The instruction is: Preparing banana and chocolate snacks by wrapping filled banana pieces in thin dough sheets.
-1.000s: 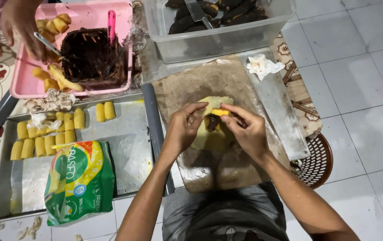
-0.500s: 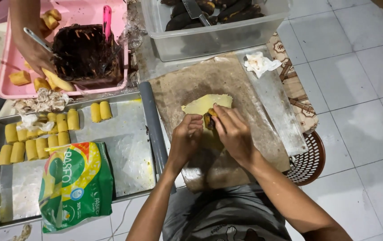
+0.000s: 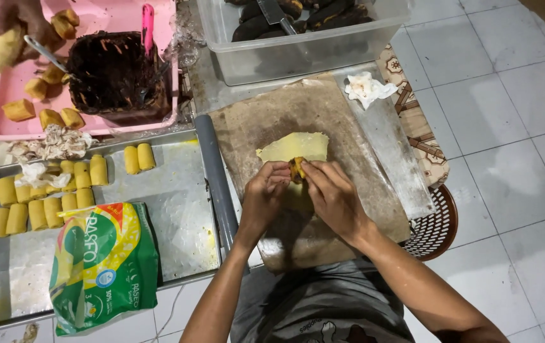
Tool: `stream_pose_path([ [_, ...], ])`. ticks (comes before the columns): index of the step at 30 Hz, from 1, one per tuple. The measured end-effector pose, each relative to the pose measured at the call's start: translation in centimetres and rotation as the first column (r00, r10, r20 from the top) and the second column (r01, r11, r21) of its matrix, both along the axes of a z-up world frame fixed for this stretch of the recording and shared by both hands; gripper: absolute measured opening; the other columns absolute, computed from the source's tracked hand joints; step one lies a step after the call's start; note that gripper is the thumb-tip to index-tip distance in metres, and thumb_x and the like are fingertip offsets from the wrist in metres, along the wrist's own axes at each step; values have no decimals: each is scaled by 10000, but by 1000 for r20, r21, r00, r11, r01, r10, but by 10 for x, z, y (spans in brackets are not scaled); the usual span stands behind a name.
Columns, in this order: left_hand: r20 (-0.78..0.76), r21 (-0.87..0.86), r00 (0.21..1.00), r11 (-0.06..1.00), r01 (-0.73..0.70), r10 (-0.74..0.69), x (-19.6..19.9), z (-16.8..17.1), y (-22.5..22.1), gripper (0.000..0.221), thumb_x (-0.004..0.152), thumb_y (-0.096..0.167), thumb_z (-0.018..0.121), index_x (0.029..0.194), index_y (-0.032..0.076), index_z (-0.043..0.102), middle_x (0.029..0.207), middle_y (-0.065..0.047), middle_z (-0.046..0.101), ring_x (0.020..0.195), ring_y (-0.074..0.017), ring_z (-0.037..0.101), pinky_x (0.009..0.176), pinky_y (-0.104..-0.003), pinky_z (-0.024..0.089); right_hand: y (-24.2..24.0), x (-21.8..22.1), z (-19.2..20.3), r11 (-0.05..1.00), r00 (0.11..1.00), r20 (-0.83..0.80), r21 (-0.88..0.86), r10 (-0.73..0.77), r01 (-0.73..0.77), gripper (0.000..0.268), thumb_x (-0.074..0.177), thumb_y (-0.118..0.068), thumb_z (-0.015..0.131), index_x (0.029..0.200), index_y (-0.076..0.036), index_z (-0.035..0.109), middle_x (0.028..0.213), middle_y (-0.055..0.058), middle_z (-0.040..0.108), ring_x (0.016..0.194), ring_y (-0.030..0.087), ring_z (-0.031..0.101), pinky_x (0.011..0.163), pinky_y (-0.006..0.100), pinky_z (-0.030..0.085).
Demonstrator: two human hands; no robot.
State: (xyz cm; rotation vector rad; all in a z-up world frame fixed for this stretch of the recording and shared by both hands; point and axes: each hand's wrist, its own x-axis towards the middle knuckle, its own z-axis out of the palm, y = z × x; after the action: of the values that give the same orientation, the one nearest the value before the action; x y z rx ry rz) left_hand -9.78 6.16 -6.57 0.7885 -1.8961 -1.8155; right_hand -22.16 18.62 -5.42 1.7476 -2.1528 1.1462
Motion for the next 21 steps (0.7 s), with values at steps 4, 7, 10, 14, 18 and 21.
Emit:
stream_pose_path([
  [4, 27, -20, 1000, 1000, -5, 6, 1, 1, 2, 364, 920, -25, 643, 1274, 58, 655, 1093, -227, 734, 1010, -271, 750, 901, -368, 619, -1, -5, -12, 1000, 999, 39, -11, 4, -4, 216, 1005, -60, 608, 1174, 12, 723, 1017, 111, 692, 967, 289, 703, 774, 342, 602],
  [7, 47, -22, 999, 1000, -1, 2, -1, 3, 1, 367, 910, -31, 656, 1266, 57, 661, 1074, -217, 742, 988, -267, 757, 896, -367, 616, -1, -7, -12, 1000, 997, 75, 10, 14, -15, 201, 986, -61, 637, 1150, -1, 737, 977, 105, 676, 919, 298, 693, 732, 368, 601],
  [10, 36, -10, 999, 1000, -6, 6, 1, 3, 2, 370, 914, -30, 658, 1273, 56, 661, 1065, -217, 740, 984, -260, 755, 895, -378, 613, 0, -8, -14, 1000, 995, 93, 7, 24, -25, 182, 968, -60, 668, 1122, -6, 750, 960, 103, 680, 906, 300, 698, 727, 359, 598],
  [14, 52, -16, 999, 1000, 2, -2, 3, 1, 1, 393, 907, -43, 656, 1289, 46, 645, 1076, -226, 733, 984, -263, 751, 897, -390, 607, 1, -13, -25, 999, 983, 180, 24, 42, -47, 224, 996, -114, 627, 1173, -35, 739, 966, 96, 693, 921, 301, 707, 746, 373, 597],
  [18, 49, -5, 999, 1000, -16, 16, 2, -9, 0, 423, 877, -97, 667, 1281, 28, 659, 1068, -230, 732, 978, -284, 755, 898, -400, 604, 1, -17, -15, 1000, 949, 316, -29, -1, 11, 225, 993, -39, 625, 1188, -18, 734, 963, 146, 714, 868, 365, 724, 701, 413, 603],
  [21, 58, -11, 998, 999, -39, 39, -1, -1, 2, 413, 856, -93, 691, 1247, 42, 691, 1040, -212, 744, 972, -273, 767, 881, -385, 611, 4, -20, -15, 999, 908, 416, 1, -38, 41, 230, 959, -15, 661, 1168, -47, 751, 954, 124, 733, 861, 321, 743, 708, 397, 609],
])
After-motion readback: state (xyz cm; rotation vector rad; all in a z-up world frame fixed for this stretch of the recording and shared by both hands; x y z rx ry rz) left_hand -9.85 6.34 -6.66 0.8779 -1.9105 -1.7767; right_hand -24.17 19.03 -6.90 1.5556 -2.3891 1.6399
